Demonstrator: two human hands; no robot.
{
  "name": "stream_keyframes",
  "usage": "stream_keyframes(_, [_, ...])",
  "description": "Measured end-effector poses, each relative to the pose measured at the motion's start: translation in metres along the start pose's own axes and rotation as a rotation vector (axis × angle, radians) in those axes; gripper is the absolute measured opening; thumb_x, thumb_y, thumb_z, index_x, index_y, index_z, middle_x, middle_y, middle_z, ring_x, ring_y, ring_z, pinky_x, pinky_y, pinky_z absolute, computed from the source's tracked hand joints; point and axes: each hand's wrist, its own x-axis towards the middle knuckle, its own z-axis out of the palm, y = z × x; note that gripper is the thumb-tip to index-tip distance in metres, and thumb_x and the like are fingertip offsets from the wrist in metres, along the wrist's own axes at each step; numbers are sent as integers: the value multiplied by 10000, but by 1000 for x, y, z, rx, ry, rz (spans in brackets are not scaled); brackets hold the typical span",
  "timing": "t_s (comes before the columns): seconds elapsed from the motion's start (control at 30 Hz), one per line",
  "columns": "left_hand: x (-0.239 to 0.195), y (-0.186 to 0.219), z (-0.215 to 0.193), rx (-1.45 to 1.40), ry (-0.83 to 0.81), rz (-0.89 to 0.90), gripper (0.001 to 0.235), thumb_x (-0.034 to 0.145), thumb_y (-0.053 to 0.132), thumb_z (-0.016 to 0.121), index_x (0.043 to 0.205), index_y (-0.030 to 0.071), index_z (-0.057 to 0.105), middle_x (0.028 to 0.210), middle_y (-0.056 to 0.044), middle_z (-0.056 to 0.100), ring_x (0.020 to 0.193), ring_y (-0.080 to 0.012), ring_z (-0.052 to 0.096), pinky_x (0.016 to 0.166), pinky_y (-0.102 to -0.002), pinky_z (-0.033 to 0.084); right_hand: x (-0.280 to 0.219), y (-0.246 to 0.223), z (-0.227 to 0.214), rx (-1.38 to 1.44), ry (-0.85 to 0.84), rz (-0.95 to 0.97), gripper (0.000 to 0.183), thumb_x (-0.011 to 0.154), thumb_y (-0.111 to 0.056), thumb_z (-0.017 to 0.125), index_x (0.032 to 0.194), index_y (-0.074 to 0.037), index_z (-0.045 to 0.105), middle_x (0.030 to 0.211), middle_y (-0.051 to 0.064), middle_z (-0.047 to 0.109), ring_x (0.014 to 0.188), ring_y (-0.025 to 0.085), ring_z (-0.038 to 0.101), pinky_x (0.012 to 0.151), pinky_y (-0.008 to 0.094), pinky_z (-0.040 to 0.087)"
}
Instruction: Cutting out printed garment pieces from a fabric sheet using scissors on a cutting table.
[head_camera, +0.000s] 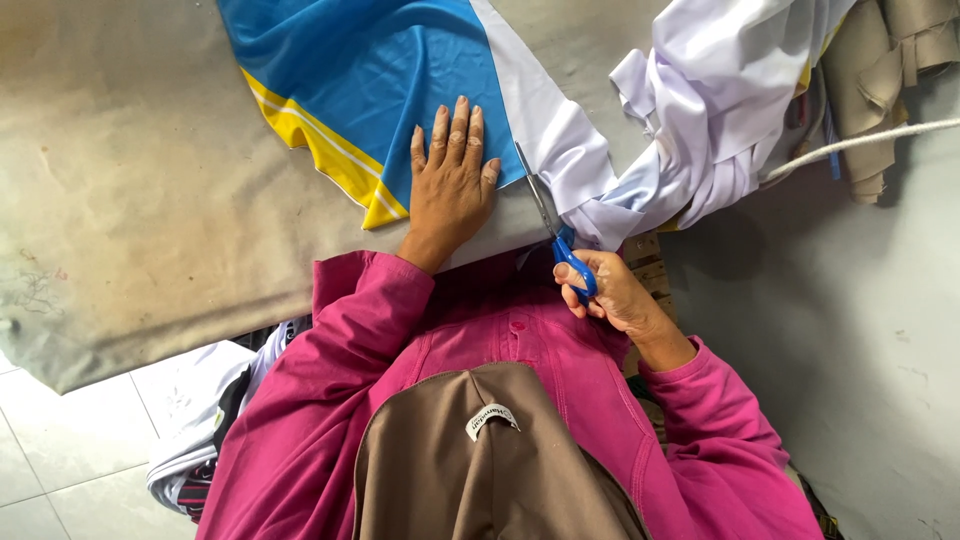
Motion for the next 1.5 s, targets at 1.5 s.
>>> stream_keyframes(1.5, [-1,-3,4,-53,-75,10,566,987,376,283,1468,82,230,1522,-143,204,1413,-323,152,1117,-529,50,27,-16,34,116,121,-3,377,871,-409,609,852,-36,565,513,92,560,371,165,545,220,167,305])
